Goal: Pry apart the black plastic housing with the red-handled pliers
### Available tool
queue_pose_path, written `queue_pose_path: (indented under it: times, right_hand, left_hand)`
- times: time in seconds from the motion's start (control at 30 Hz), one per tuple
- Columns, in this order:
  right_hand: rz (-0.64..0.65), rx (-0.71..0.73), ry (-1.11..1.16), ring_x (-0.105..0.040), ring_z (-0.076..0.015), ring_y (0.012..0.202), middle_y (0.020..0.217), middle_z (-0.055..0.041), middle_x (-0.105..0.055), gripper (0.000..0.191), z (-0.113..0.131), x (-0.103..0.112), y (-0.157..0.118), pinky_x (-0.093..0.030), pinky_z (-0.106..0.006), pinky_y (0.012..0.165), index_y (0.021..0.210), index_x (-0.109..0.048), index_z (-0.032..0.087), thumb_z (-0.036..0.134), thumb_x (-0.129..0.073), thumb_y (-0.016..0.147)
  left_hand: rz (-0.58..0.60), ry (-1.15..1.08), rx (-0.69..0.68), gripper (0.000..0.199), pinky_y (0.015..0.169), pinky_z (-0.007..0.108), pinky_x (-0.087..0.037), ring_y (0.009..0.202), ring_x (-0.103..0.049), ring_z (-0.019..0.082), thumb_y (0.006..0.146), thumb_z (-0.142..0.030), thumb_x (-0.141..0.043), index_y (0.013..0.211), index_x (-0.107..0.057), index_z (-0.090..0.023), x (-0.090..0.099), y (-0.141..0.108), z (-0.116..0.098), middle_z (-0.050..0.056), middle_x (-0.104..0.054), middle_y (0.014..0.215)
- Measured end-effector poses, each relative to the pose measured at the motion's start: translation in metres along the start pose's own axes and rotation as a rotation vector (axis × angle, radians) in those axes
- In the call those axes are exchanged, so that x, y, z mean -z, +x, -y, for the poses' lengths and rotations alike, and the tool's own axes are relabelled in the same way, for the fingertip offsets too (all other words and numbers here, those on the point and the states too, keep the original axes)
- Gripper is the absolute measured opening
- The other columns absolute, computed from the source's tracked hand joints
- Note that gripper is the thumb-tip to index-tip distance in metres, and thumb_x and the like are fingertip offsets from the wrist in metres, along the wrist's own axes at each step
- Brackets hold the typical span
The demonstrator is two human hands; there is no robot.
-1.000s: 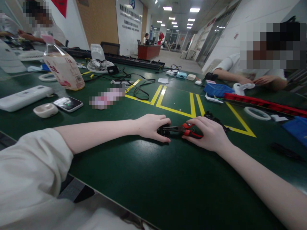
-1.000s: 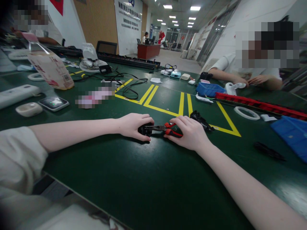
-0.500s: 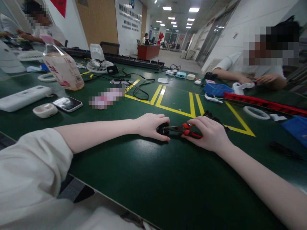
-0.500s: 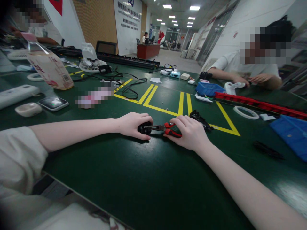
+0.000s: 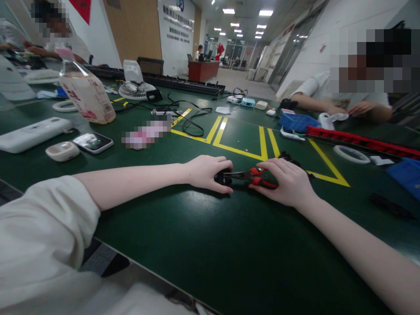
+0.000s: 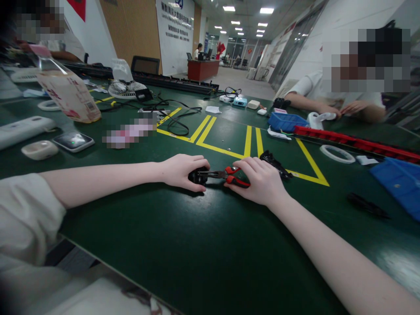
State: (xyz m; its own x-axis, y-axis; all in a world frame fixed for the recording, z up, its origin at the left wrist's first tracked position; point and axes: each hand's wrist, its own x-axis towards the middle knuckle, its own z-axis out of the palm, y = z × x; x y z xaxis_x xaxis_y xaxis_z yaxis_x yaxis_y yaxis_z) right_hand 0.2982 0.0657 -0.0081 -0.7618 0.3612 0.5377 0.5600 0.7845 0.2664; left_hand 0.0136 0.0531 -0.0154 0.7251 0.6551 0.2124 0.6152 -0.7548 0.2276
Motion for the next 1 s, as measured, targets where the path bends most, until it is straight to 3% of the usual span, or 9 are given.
queue_pose_path:
  times: [1.0]
  right_hand:
    - [-0.013,0.045,-0.021,-0.066,-0.0239,0.082,0.095,-0.0122,-0.07,0.044,-0.0014,-0.0019,0.0007,-0.053,-0.035,0.069,0.105,-0.059,0.015,0.051,-0.069,0.081]
  left_hand:
    - [-0.006,-0.004,-0.001,0.06,0.069,0.028,-0.042,0.087,-0.064,0.02,0.082,-0.068,-0.061,0.119,-0.055,-0.021,-0.0001,-0.0003,0.0003,0.005,-0.063,0.111]
